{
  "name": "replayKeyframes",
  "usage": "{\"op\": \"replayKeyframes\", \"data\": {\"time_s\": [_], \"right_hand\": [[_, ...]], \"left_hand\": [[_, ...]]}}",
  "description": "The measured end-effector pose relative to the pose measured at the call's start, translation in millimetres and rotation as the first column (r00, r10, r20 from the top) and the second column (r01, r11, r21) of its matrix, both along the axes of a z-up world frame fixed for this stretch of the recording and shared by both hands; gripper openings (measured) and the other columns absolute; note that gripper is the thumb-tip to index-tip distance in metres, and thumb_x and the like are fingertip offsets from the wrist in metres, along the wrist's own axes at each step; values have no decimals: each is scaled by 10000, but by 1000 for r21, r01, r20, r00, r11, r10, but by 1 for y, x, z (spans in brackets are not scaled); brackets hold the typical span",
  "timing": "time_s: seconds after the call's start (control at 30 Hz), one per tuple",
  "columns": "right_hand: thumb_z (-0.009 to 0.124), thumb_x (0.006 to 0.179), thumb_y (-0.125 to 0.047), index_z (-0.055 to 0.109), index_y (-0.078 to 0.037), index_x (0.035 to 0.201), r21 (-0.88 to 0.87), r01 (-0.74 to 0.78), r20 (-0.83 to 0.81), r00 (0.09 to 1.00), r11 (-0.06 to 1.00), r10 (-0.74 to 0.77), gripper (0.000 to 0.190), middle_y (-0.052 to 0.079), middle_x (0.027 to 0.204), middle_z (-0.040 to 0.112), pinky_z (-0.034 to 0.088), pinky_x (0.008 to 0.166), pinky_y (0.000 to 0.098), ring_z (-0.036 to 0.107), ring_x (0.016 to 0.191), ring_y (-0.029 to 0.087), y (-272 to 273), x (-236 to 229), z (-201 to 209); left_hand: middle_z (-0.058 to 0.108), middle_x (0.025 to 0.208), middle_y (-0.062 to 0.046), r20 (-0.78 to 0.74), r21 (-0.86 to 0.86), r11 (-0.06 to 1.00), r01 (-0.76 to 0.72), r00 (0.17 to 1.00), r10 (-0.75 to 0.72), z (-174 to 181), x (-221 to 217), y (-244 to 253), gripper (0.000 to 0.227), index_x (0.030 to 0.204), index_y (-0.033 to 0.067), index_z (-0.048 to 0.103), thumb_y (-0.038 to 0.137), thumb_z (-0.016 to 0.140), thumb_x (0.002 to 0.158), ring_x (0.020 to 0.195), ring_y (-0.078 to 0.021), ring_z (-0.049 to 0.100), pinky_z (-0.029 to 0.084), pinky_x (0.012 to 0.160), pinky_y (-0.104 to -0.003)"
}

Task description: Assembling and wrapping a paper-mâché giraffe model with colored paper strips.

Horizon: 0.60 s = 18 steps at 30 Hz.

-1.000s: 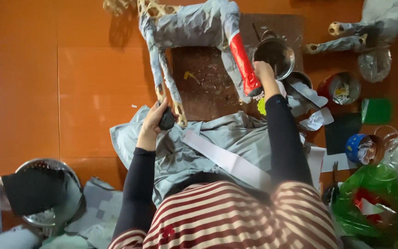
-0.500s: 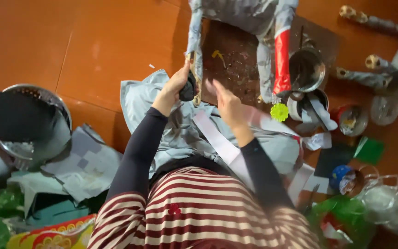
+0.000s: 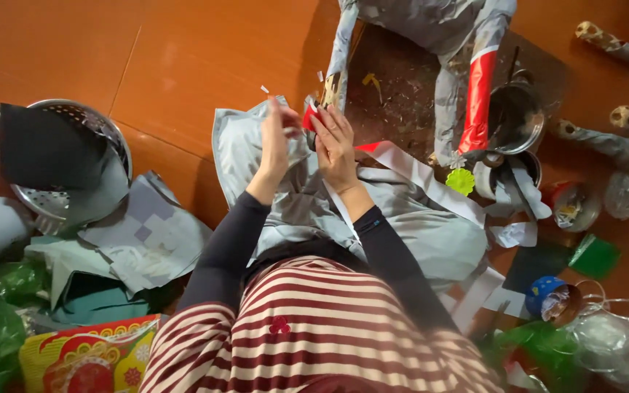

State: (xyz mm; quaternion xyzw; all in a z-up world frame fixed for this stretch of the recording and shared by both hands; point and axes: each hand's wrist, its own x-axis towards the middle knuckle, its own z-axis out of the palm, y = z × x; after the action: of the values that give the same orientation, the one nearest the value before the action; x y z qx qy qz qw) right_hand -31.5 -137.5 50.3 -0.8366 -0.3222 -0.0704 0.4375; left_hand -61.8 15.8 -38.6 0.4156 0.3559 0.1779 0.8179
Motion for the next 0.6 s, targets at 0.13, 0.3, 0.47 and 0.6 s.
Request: {"op": "replayKeyframes", "data": {"time_s": [0.13,0.3,0.47,0.6], "right_hand": [[528,1018,-130,578,-2,1440,-52,-126,-44,991,991,124,444,152,1530,541,223,1266,531,414,1504,330,-6,-1,6],[468,1007,-102,502,86,1478,63,-63,-48,997,996,67,508,232,1534,518,209,1257,565,398,1504,369,-36,-20,6],[472,1090,-547,692,42,872,132,378,-963,269,916,27,665,112,768,697,509,552,368,692,652,226,-66,-21,-63],[494,821,-749,766,-44,949,310,398,-844,-302,863,442,766,46,717,701,490,457,301,567,480,139,-61,4,-73]], "left_hand": [[685,888,-9,-37,195,926,324,946,-323,42,-11,-11,325,989,57,662,375,596,1003,779,-85,645,545,705,-250],[692,840,-5,-53,117,946,302,953,-298,42,-3,-10,125,945,31,656,151,668,980,734,-75,649,566,686,-247],[679,881,-16,-23,233,935,269,962,-271,10,-8,-8,115,989,0,669,110,689,1020,772,-72,593,490,706,-242],[700,898,-17,-25,214,935,283,958,-284,27,-8,-10,117,982,5,674,115,673,1020,797,-77,631,528,744,-251]]}}
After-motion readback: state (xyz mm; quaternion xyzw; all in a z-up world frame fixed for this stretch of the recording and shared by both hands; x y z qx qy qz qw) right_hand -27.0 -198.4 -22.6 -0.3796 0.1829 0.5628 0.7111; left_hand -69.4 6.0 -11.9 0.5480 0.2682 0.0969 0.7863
